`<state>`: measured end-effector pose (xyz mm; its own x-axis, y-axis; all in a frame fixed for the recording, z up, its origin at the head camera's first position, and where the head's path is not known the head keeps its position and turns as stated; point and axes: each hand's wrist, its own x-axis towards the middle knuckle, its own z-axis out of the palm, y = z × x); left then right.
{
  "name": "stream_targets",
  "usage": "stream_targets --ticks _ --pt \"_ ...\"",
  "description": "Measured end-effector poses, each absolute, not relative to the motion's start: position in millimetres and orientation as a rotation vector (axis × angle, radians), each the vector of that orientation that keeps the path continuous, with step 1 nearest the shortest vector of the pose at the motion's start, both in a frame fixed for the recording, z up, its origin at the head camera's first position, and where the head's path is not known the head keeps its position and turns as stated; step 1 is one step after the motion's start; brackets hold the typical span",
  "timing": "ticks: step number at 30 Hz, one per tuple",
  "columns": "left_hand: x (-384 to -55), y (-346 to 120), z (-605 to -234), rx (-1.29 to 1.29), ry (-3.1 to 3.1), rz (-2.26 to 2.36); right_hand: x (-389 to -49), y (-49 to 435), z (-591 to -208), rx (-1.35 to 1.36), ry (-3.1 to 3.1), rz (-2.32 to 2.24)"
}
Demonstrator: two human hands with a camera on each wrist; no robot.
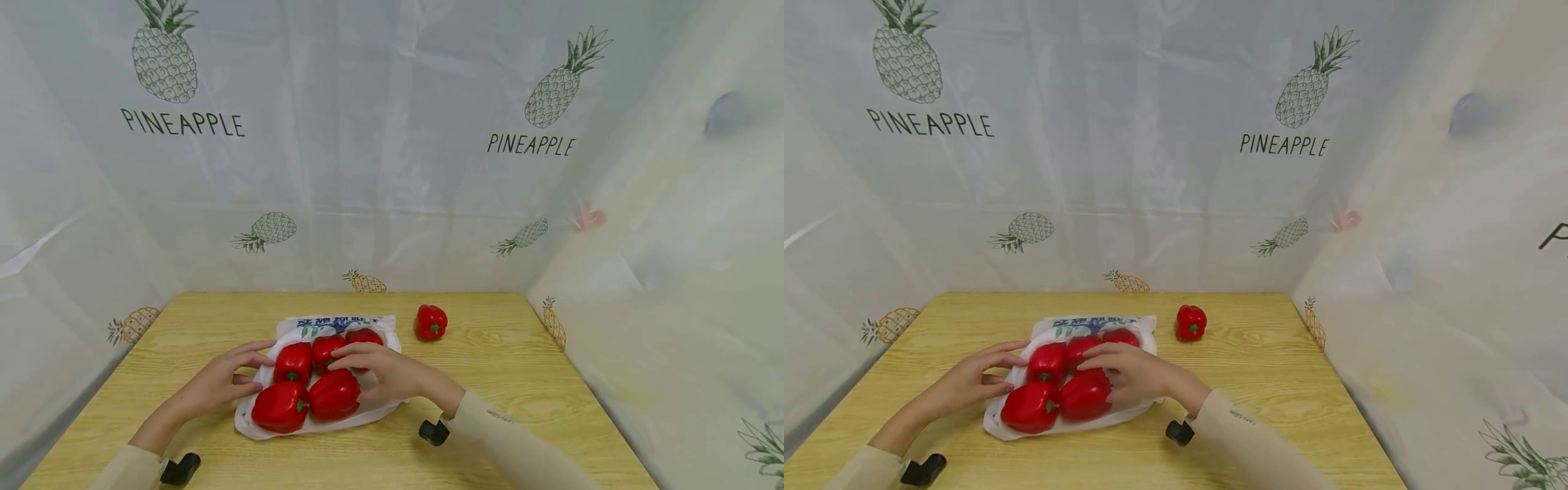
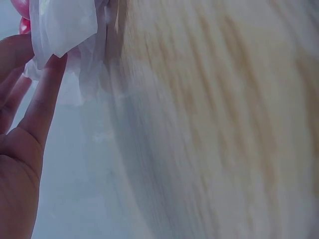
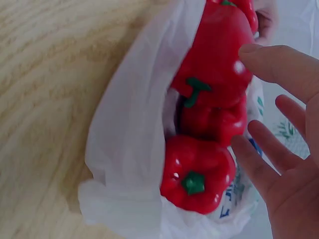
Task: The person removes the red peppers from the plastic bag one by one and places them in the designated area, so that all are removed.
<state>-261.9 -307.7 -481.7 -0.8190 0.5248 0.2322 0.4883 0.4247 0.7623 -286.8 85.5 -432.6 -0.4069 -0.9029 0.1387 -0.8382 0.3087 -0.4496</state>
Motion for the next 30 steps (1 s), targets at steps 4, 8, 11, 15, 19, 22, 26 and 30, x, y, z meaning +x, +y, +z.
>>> stream_targets --ticks 4,8,11,15,19,22,26,30 --pt "-262 -307 -481 0.926 2.618 1.382 -286 81 -438 -1.628 2.411 -0.692" --pt "-261 -307 -481 0.924 2.621 1.381 -285 77 -442 -1.621 2.427 -0.645" --pt "-261 -307 -480 0.919 2.623 1.380 -284 76 -444 -1.615 2.447 -0.604" --pt "-261 -308 -480 0.921 2.615 1.388 -283 75 -446 -1.638 2.450 -0.581" --pt "-262 -308 -481 0.931 2.617 1.388 -284 75 -446 -1.667 2.447 -0.579" --pt "-262 -308 -481 0.938 2.617 1.384 -285 75 -447 -1.680 2.455 -0.564" --pt "-262 -308 -481 0.943 2.610 1.390 -285 74 -448 -1.663 2.464 -0.551" --pt "-261 -308 -481 0.936 2.603 1.394 -285 74 -449 -1.653 2.473 -0.543"
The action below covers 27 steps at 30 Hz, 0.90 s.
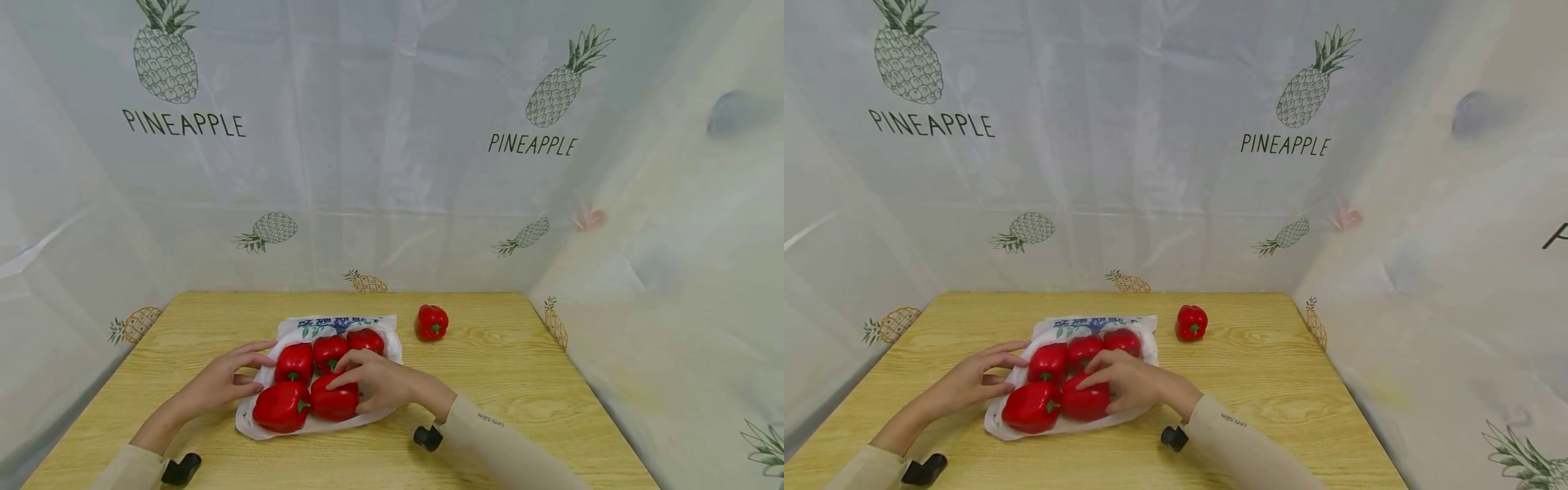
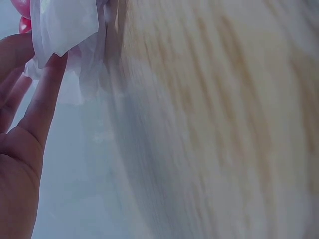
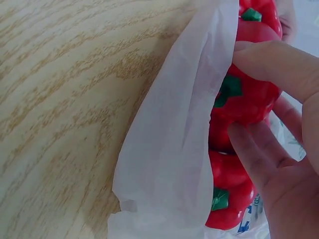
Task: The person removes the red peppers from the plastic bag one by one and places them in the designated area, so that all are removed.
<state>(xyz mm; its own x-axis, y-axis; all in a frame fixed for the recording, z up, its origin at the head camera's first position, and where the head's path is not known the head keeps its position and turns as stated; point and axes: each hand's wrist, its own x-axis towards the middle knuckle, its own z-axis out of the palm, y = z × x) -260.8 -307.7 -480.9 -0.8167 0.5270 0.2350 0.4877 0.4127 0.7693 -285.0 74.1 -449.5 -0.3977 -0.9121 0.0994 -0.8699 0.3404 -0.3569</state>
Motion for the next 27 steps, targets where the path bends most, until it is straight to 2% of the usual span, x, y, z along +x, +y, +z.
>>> stream_targets --ticks 27 --pt "-262.0 -307.3 -482.0 0.928 2.608 1.368 -283.3 71.2 -451.1 -1.693 2.518 -0.488"
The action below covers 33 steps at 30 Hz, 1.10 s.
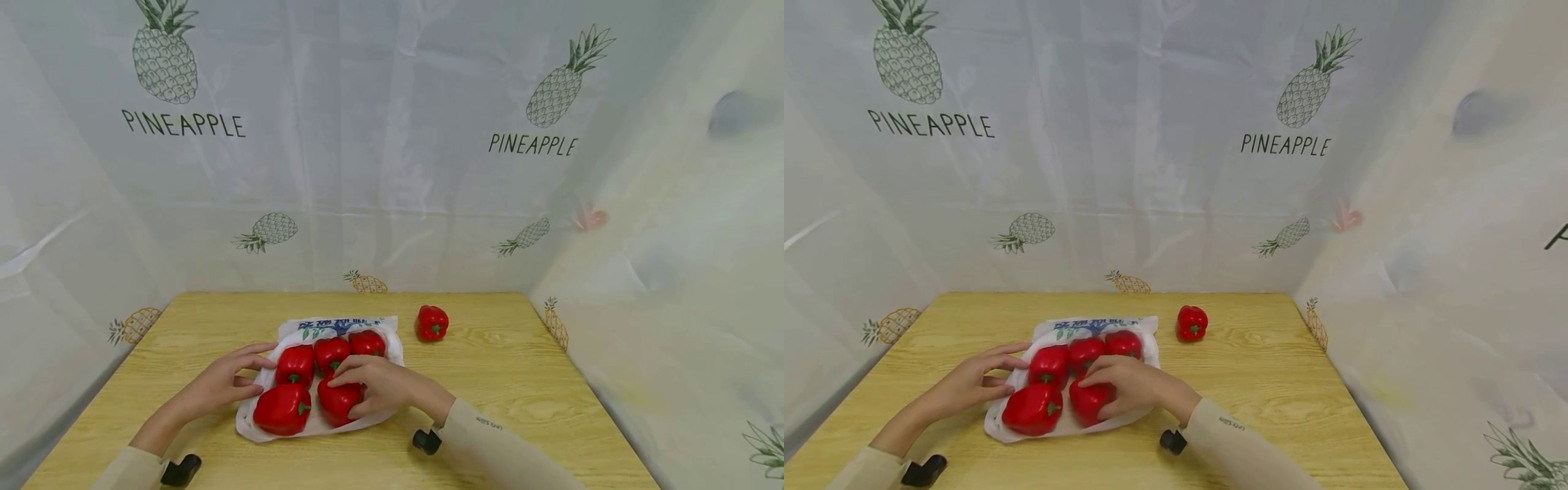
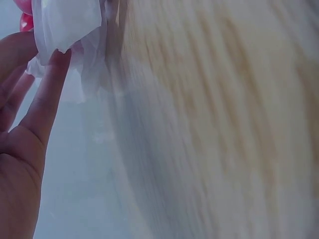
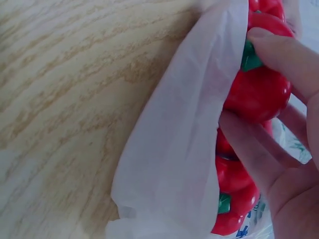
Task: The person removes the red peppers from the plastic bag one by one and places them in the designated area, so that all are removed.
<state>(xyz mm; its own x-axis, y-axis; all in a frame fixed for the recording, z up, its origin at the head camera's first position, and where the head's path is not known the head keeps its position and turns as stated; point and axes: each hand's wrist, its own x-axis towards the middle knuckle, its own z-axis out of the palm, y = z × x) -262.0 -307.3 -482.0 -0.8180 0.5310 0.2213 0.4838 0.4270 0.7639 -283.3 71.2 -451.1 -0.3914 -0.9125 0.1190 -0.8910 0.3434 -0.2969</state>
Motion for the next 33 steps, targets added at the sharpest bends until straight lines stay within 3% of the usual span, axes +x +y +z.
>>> stream_targets --ticks 22,33 --pt "-262 -305 -484 0.907 2.613 1.352 -281 76 -456 -1.569 2.459 -0.610" --pt "-263 -306 -482 0.905 2.624 1.334 -282 89 -441 -1.518 2.504 -0.690"
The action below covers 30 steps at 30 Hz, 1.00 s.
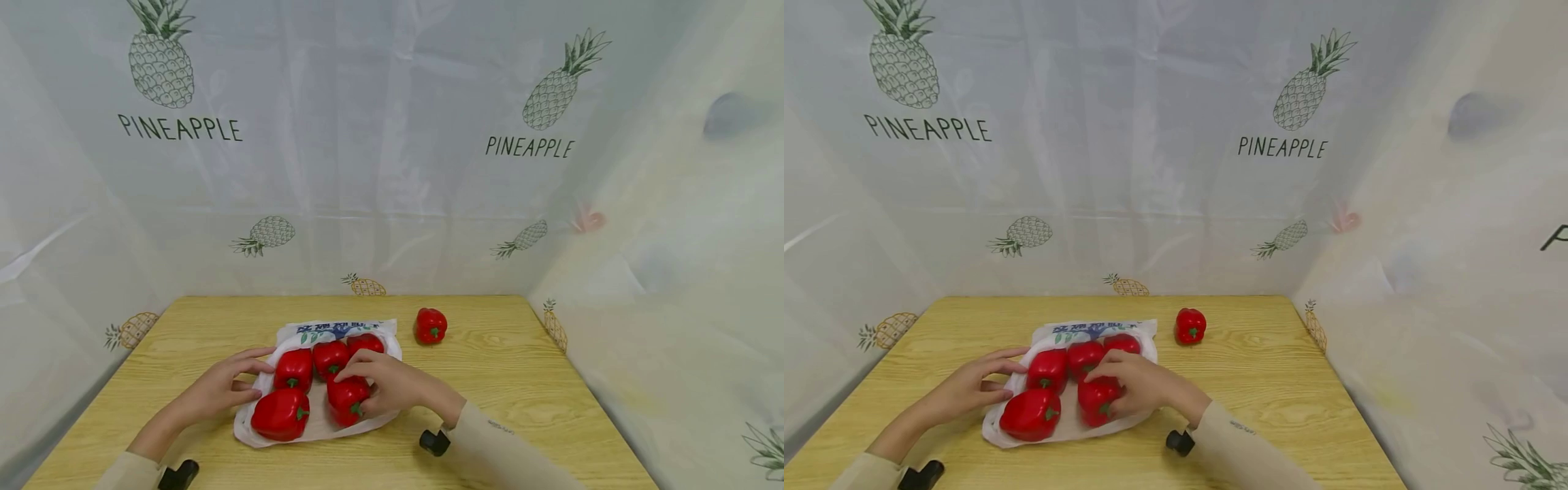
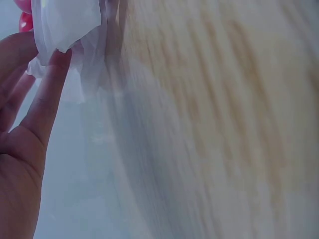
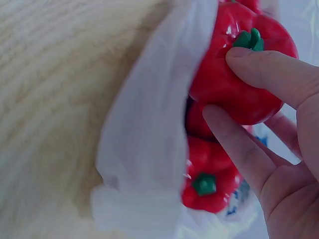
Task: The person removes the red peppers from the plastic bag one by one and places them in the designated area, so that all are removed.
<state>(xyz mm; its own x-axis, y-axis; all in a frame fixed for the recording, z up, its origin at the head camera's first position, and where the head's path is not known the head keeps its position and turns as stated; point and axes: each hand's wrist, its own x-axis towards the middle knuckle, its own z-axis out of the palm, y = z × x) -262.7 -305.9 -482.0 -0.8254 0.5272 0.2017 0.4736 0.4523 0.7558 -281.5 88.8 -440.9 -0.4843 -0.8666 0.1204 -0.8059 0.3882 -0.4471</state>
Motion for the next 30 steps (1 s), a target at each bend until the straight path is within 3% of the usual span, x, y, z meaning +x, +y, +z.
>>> stream_targets --ticks 20,30 --pt "-263 -307 -483 0.866 2.633 1.321 -297 176 -383 -1.376 2.708 -0.905" --pt "-264 -307 -485 0.884 2.644 1.304 -321 235 -381 -1.226 2.777 -1.025"
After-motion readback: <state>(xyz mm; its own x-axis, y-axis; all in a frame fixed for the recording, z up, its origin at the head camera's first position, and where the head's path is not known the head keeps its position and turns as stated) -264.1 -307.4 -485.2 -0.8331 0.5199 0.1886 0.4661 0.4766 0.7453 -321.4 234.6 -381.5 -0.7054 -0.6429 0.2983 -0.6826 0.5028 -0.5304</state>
